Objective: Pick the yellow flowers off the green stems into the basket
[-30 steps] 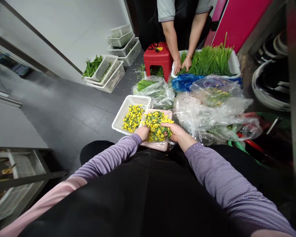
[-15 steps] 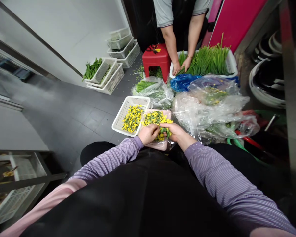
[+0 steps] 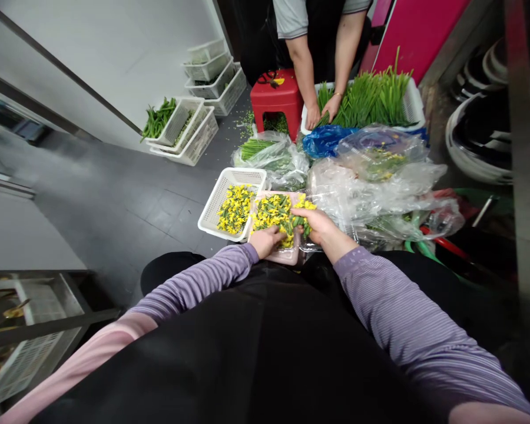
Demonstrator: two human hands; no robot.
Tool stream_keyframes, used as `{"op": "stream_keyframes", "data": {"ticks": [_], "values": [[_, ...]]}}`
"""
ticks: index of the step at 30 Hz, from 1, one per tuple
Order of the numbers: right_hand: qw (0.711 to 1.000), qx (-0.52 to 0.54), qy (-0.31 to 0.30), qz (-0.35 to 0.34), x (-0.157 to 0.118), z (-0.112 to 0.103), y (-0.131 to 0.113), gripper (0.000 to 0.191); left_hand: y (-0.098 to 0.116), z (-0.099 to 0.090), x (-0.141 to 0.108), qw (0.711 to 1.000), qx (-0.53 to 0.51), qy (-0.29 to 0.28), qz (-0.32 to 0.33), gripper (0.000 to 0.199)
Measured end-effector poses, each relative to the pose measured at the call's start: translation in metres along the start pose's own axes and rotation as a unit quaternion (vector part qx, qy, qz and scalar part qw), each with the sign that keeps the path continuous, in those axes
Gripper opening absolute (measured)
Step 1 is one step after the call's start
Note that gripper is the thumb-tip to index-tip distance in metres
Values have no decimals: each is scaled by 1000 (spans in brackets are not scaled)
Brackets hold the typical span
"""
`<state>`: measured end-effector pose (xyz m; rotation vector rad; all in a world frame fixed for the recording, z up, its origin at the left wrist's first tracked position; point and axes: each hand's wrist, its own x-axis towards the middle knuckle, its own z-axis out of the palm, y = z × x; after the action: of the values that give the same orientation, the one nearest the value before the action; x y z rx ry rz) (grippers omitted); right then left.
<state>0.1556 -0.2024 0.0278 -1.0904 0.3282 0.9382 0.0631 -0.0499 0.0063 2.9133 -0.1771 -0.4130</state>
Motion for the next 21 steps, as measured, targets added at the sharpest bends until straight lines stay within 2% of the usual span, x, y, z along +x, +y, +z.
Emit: {"op": "stream_keyframes", "data": {"ticks": [2,3,6,8,11,14,17,21], "values": [[1000,-22,9,-3,0,0,0,7,6,10,3,999,-14,-17,49,25],[999,-34,11,-4,-1,0,1,6,8,13,5,998,-30,-20,49,23],[997,-72,14,-18,-1,-1,6,7,4,14,17,990,-139,13,-9,19],[992,-114,21,-44,1,-1,10,14,-5,7,23,960,-268,34,-79,15],[980,-183,24,-74,6,-1,18,21,-19,-9,26,876,-445,14,-185,15],[974,-214,4,-74,11,3,28,23,-25,-22,22,818,-531,-4,-222,14],[972,-221,-25,-77,14,9,35,27,-24,-28,19,792,-570,-4,-220,12],[966,-243,-22,-84,16,17,35,33,-21,-36,17,794,-567,-4,-219,13]]}}
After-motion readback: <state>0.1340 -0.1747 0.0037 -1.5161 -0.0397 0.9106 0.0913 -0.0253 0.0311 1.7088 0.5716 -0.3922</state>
